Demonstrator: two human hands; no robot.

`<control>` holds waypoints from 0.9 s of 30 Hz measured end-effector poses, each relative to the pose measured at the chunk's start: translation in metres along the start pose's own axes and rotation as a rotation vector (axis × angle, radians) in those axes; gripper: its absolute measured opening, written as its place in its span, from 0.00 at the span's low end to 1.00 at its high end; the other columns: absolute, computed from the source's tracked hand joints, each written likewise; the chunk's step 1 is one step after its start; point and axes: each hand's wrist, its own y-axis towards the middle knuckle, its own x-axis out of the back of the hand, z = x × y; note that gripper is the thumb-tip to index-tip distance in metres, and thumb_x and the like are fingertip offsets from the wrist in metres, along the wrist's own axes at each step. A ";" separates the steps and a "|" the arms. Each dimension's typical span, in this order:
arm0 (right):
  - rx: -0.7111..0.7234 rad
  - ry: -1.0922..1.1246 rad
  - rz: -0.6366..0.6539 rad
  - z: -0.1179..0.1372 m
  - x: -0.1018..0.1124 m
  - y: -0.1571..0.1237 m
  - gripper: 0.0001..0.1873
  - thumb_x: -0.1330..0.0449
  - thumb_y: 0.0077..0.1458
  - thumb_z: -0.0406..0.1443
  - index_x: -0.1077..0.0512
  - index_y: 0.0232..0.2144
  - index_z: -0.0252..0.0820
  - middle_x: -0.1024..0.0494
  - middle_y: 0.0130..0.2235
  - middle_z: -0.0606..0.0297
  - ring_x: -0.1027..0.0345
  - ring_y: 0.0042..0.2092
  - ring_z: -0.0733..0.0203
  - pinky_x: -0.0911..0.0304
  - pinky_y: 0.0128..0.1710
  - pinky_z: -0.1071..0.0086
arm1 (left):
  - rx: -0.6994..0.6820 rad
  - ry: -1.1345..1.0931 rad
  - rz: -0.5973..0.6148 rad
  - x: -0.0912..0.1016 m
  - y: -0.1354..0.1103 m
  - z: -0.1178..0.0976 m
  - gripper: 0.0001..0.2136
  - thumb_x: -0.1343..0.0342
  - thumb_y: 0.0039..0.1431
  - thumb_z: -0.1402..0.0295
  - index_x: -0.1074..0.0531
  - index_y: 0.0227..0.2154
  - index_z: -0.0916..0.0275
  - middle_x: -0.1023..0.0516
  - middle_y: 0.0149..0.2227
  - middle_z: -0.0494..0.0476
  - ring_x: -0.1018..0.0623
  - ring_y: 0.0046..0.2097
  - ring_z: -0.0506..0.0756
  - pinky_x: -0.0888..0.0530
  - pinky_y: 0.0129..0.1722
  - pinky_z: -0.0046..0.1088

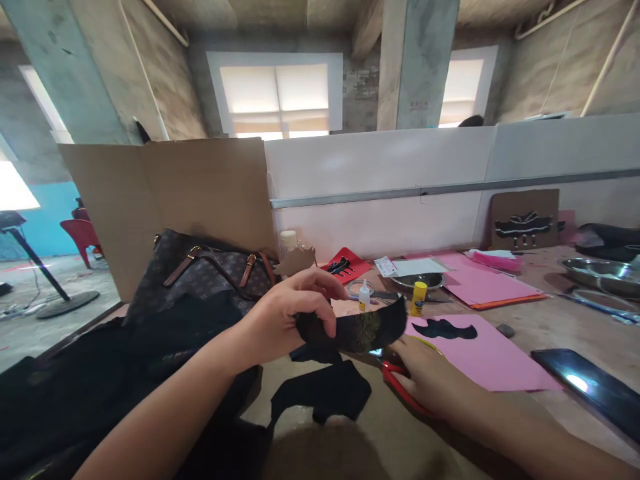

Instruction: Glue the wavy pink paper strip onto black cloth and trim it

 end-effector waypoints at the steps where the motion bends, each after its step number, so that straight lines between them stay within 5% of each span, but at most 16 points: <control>1: 0.014 -0.003 0.002 -0.001 -0.001 0.000 0.20 0.41 0.56 0.36 0.24 0.52 0.45 0.23 0.55 0.52 0.29 0.54 0.45 0.35 0.54 0.55 | -0.016 0.006 -0.011 -0.001 0.000 -0.001 0.08 0.39 0.60 0.78 0.23 0.26 0.61 0.25 0.45 0.57 0.23 0.46 0.52 0.26 0.47 0.26; 11: 0.042 0.045 0.097 -0.016 0.004 0.008 0.19 0.40 0.59 0.37 0.23 0.52 0.49 0.23 0.53 0.56 0.29 0.54 0.48 0.35 0.56 0.58 | 0.006 0.111 -0.026 0.001 0.003 0.001 0.10 0.42 0.57 0.83 0.25 0.28 0.60 0.25 0.45 0.56 0.21 0.46 0.52 0.25 0.48 0.27; 18: 0.111 0.015 0.089 0.023 0.013 -0.012 0.18 0.41 0.61 0.36 0.26 0.54 0.49 0.25 0.54 0.58 0.30 0.53 0.51 0.35 0.56 0.58 | 0.064 0.182 -0.092 0.007 -0.003 0.006 0.11 0.42 0.60 0.81 0.26 0.32 0.55 0.26 0.47 0.50 0.22 0.48 0.51 0.27 0.50 0.24; 23: 0.264 -0.098 0.257 0.050 -0.002 -0.017 0.43 0.30 0.54 0.44 0.40 0.68 0.44 0.36 0.66 0.49 0.40 0.64 0.40 0.40 0.62 0.51 | 0.027 0.244 -0.099 0.010 -0.004 0.008 0.12 0.42 0.58 0.82 0.26 0.33 0.55 0.24 0.48 0.50 0.22 0.47 0.51 0.27 0.48 0.21; 27: 0.386 -0.168 0.275 0.065 -0.013 -0.001 0.45 0.31 0.55 0.48 0.40 0.68 0.38 0.39 0.68 0.43 0.43 0.66 0.37 0.40 0.62 0.49 | 0.003 0.265 -0.092 0.012 -0.002 0.005 0.10 0.43 0.59 0.81 0.26 0.31 0.57 0.23 0.46 0.50 0.20 0.44 0.51 0.25 0.45 0.23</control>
